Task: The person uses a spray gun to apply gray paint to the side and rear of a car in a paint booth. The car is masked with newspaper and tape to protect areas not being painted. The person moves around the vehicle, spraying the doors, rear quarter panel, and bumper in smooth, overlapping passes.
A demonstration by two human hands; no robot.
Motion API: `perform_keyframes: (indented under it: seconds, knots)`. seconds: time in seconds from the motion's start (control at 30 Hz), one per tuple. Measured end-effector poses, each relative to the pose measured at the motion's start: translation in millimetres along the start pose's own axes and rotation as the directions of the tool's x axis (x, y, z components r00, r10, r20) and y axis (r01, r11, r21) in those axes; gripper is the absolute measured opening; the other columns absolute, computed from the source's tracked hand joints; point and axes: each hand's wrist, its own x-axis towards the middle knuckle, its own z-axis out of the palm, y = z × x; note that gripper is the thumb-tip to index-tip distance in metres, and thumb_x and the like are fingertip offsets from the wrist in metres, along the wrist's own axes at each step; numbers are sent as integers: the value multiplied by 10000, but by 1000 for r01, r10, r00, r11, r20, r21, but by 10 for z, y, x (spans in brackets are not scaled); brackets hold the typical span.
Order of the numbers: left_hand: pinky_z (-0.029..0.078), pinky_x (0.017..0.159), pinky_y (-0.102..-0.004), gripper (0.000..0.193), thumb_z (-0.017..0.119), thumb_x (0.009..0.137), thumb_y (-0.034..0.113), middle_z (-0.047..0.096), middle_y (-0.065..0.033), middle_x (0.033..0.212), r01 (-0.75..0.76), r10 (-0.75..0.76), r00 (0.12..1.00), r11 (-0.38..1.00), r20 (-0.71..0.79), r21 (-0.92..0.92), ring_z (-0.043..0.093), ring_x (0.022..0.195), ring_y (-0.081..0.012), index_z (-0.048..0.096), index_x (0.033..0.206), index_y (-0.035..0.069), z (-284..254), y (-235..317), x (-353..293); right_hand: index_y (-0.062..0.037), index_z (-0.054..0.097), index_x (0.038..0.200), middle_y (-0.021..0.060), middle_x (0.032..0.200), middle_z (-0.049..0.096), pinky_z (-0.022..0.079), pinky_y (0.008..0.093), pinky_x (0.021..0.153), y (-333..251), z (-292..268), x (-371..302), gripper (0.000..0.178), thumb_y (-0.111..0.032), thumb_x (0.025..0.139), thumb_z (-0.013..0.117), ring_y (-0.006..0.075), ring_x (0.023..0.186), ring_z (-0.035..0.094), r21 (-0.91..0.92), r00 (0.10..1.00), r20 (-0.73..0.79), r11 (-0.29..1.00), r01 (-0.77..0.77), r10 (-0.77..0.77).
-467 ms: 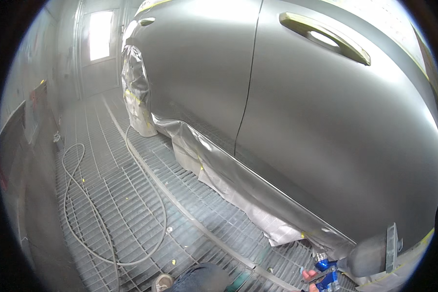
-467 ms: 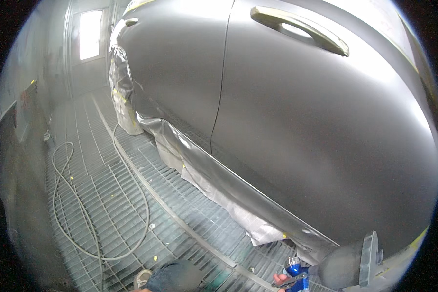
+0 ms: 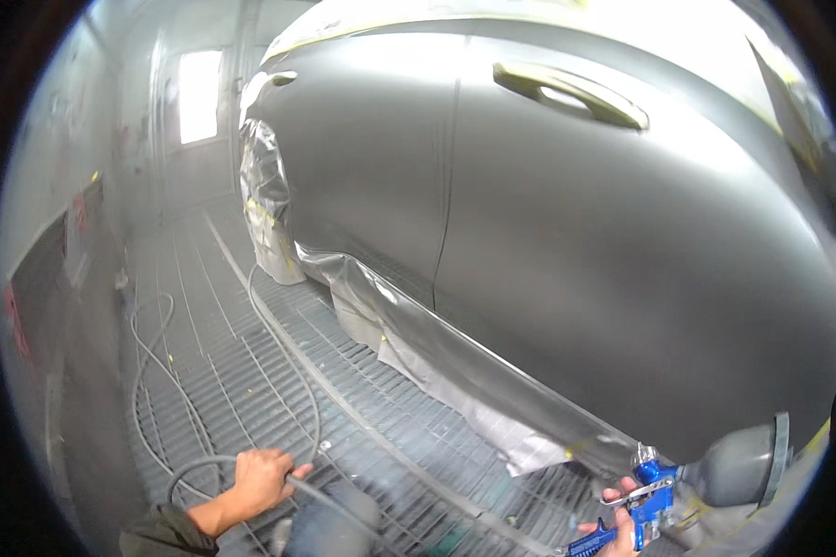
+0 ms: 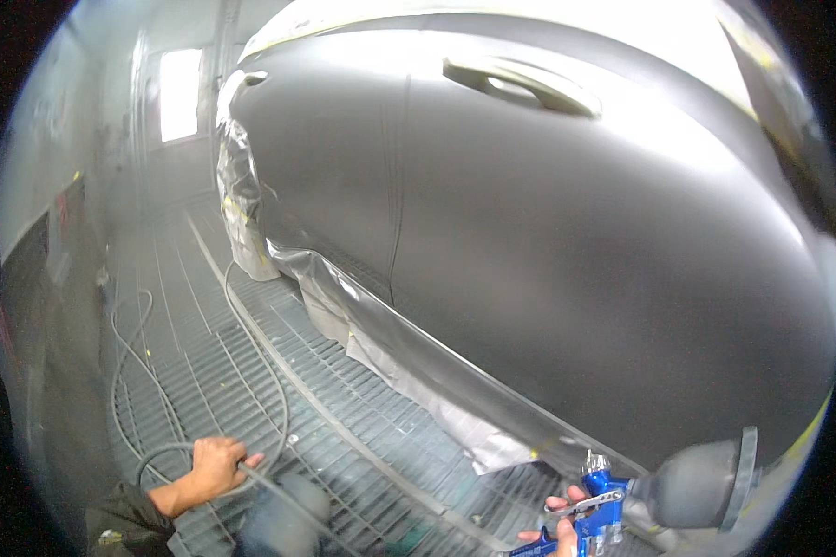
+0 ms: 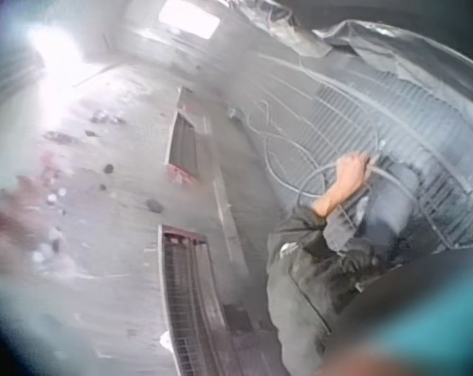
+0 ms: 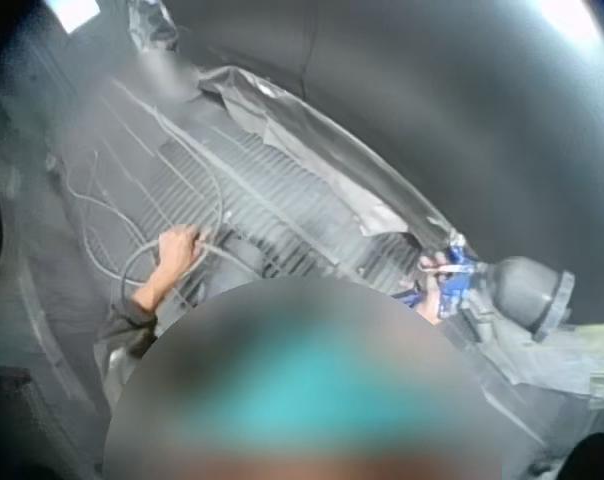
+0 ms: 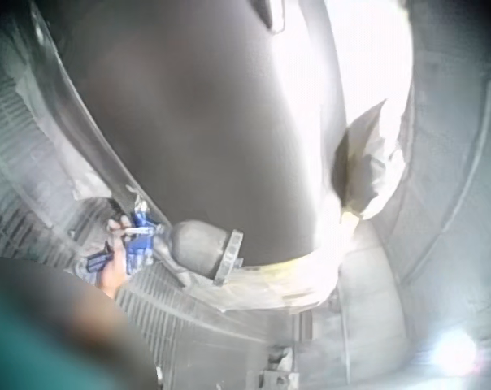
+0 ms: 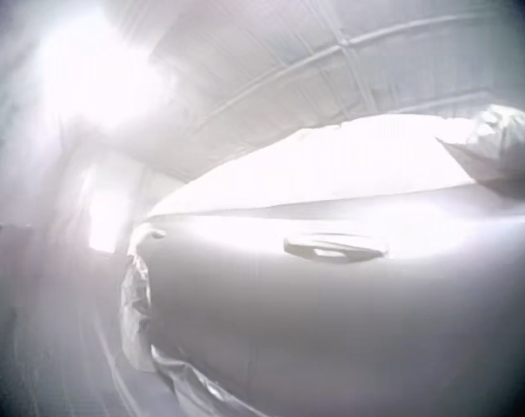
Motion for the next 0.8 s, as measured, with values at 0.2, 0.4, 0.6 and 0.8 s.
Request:
perform_keyframes:
  seconds: [0.2, 0.4, 0.6, 0.8]
  knots:
    - [473, 458, -405, 407, 731, 840, 379, 598, -55, 594, -80, 44, 991, 955, -129, -284, 632, 545, -286, 590, 585, 95, 942, 211, 394, 11, 514, 1336, 151, 1233, 633, 571, 284, 671, -123, 320, 54, 499, 51, 848, 610, 187, 953, 663, -45, 982, -25, 982, 185, -187]
    - [478, 462, -415, 238, 750, 728, 302, 618, -40, 650, -285, 235, 957, 869, -170, -404, 641, 578, -280, 634, 659, 106, 1418, -313, 577, -33, 567, 1249, 96, 1232, 645, 544, 291, 613, 159, 695, -170, 344, -297, 1037, 508, 149, 912, 633, -75, 992, 111, 995, 70, -62]
    - [541, 575, -428, 221, 708, 738, 280, 652, -50, 801, -428, 468, 884, 826, 22, -366, 688, 730, -275, 619, 848, 110, 2075, -1321, 53, -3, 518, 1280, 136, 1126, 628, 582, 333, 450, 633, 1300, -278, 475, -224, 885, 659, 219, 940, 639, -138, 993, 64, 984, 109, -101]
    - [509, 606, -476, 340, 761, 768, 402, 667, -99, 797, 17, 62, 918, 981, 393, -194, 681, 746, -329, 618, 830, 99, 2099, -2487, -592, 8, 538, 1259, 123, 1078, 635, 596, 293, 463, 743, 1482, -374, 370, -142, 925, 589, 178, 936, 637, -252, 939, -131, 927, 277, -316]
